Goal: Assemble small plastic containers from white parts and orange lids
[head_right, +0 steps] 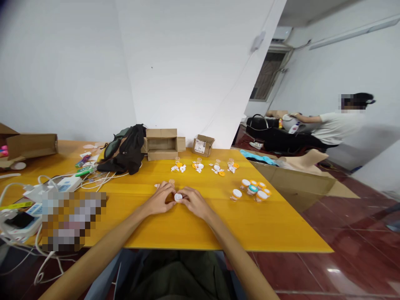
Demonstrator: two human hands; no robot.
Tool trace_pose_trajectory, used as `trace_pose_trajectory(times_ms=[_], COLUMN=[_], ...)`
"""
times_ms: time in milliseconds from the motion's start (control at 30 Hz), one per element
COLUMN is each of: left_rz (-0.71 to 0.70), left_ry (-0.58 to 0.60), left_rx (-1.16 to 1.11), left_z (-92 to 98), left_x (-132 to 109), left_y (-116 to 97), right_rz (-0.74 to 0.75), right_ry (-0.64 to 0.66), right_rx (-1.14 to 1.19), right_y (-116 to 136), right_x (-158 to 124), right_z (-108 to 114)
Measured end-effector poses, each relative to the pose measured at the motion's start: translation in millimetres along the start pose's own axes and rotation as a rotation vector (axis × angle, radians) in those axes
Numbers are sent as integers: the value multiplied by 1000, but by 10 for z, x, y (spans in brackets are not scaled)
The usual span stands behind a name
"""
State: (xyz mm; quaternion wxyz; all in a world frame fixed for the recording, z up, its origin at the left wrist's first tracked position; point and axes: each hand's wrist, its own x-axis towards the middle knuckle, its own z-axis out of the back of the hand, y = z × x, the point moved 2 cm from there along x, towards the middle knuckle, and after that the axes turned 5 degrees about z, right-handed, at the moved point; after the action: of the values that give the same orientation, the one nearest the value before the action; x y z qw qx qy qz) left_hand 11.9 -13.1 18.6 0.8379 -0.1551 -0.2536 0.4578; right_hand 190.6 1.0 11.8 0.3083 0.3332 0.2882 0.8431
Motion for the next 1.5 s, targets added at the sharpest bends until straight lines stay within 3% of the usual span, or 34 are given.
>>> trace_pose_trajectory(times_ms=[767,1500], left_rz=[17,-9], left_ry=[8,-12], left_rx=[17,-2], left_z=[5,20], left_x=[2,6], left_y=[-11,-29], right_rz=[4,-42], right_ry=[192,62], right_rx=[-13,-44], right_y=[104,14], right_x=[115,32], right_z=[160,68])
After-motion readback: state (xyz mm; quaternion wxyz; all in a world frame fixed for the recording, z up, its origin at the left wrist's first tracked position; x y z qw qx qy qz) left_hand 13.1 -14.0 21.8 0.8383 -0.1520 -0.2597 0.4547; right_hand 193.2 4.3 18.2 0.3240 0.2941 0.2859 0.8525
